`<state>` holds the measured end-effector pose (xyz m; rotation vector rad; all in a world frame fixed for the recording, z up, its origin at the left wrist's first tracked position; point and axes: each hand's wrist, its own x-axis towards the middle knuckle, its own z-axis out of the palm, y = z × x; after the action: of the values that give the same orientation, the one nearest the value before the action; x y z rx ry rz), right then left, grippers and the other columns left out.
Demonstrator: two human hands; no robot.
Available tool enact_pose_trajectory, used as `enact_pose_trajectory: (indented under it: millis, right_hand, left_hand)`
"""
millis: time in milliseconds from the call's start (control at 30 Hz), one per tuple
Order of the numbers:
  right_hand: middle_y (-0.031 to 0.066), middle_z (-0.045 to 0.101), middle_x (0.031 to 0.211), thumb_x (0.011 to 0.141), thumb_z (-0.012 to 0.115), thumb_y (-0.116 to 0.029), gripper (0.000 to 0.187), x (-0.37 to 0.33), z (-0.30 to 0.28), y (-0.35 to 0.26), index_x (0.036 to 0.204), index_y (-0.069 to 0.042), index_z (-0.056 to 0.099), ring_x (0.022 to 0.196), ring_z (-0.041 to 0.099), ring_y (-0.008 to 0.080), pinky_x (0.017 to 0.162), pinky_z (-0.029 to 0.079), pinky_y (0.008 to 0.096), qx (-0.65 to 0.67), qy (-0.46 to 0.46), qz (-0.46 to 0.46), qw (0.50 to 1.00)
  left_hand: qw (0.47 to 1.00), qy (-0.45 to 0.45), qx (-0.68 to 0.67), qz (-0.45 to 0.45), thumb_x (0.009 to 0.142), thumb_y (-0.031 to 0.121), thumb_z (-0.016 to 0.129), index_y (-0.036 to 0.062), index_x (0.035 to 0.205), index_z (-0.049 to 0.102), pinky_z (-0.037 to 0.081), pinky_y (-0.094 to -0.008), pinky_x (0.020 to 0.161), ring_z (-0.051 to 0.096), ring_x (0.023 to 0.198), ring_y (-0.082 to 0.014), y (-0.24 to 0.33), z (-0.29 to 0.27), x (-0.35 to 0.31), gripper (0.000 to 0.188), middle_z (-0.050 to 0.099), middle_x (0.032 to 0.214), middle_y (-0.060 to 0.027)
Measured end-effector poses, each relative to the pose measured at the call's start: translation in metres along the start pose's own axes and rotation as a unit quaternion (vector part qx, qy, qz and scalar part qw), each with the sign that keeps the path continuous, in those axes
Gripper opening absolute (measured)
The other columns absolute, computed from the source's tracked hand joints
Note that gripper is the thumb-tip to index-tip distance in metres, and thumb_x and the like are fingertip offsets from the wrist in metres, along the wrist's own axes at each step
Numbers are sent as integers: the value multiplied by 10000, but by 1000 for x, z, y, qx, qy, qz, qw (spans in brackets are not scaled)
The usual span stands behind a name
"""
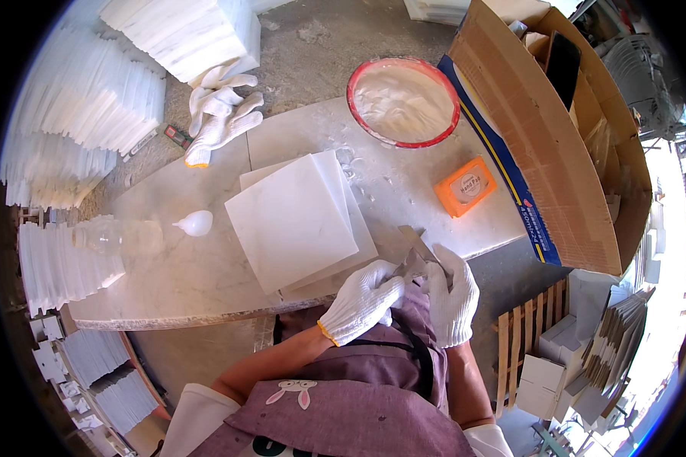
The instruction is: The person applies a white paste to the edges of white rectangular boards using a metal spatula. They pick up boards from a stack, spread the paste along the edges, and place the treated boards onto a growing pile on the table.
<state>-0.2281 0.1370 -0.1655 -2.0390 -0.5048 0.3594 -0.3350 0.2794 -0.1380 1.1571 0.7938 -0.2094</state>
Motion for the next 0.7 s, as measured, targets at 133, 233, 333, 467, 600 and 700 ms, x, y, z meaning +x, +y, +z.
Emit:
enact_pose_trajectory:
  millis: [133,233,333,467,600,700]
  right_hand:
    - [203,693,942,897,615,-40,394,19,-13,-18,1289,-47,650,831,701,320,759,547,352,-54,-93,-16,994]
    - [204,685,919,896,606,-30,398,9,-10,-16,1291,-50,650,797,694,326,736,546,362,-72,-151,-14,986]
    - [201,670,872,886,615,-30,412,7,-13,-20,1296,-51,650,740,675,320,706,540,366,-51,-167,-50,983]
    - [198,650,797,889,616,-29,409,26,-15,-16,1295,-58,657,693,658,310,660,526,357,-85,-113,-52,989]
    - [188,631,757,893,612,-24,390,0,-5,-15,1276,-62,672,659,638,303,625,509,363,-41,-138,-110,983]
    - [187,633,741,895,614,-32,395,14,-16,-15,1285,-64,667,677,649,308,651,517,366,-84,-153,-64,983]
  left_hand:
    - [1000,16,-7,-14,971,204,586,-44,1042,618,481,-240,488,542,533,-72,4,2,2,259,616,772,-45]
    - [1000,17,-10,-14,962,207,608,-40,1041,628,485,-232,474,547,540,-75,1,1,4,260,611,746,-42]
    - [1000,17,-10,-12,955,207,622,-38,1045,638,485,-228,462,547,537,-77,4,2,4,262,613,733,-44]
    - [999,17,-11,-27,948,205,630,-40,1053,643,485,-227,459,551,547,-79,6,0,5,267,619,734,-49]
    - [999,18,-25,-18,944,209,640,-47,1057,642,492,-230,466,560,569,-82,1,0,6,280,615,738,-48]
    - [999,16,-26,-21,939,222,654,-48,1053,642,497,-230,472,564,580,-84,5,1,4,293,612,743,-48]
